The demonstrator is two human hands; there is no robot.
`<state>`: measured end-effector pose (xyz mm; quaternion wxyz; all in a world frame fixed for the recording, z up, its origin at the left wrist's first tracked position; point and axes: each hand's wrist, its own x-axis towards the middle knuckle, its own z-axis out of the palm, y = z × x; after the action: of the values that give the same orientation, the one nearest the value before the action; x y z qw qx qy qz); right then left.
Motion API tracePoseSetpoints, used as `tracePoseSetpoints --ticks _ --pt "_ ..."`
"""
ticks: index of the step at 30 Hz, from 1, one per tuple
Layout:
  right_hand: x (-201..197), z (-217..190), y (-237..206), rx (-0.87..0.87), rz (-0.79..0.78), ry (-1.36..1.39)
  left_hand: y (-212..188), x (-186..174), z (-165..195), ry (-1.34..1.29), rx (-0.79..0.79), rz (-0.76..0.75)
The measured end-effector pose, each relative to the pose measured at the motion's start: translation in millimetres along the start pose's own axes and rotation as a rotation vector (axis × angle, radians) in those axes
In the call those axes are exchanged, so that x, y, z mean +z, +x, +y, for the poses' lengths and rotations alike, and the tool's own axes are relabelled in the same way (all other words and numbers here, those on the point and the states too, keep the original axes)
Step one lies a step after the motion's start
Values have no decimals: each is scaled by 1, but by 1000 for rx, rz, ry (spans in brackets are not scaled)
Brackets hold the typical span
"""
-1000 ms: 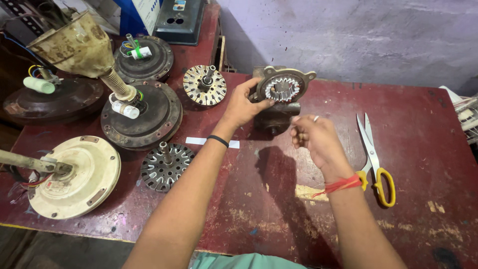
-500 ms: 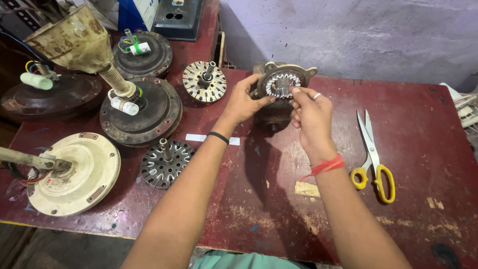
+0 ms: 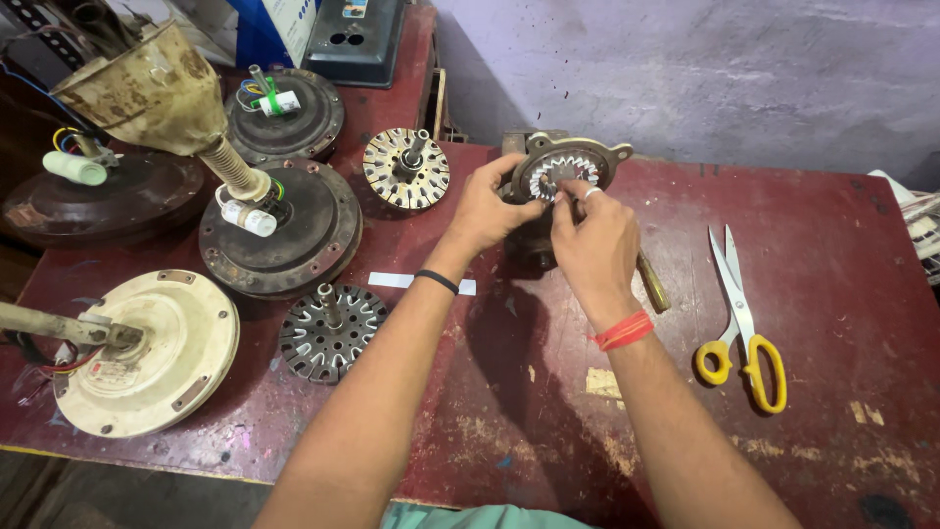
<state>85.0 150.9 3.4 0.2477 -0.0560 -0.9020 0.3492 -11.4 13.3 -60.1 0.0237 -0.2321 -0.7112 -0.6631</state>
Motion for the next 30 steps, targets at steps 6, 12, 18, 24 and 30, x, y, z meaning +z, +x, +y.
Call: tracePoseSetpoints --ticks 6,12,18,24,30 --pt "-5 -3 9 -62 -142 -21 4 -2 -6 -33 20 -34" --pt "-13 -2 2 -107 -203 -1 4 -3 -10 -55 89 -66" --pt "-8 -2 -30 161 -21 345 7 -2 -10 -5 42 -56" --pt "3 3 -27 41 125 331 9 -2 -9 6 12 -52" --pt "16 0 -16 -4 144 242 9 -5 -10 34 62 -86"
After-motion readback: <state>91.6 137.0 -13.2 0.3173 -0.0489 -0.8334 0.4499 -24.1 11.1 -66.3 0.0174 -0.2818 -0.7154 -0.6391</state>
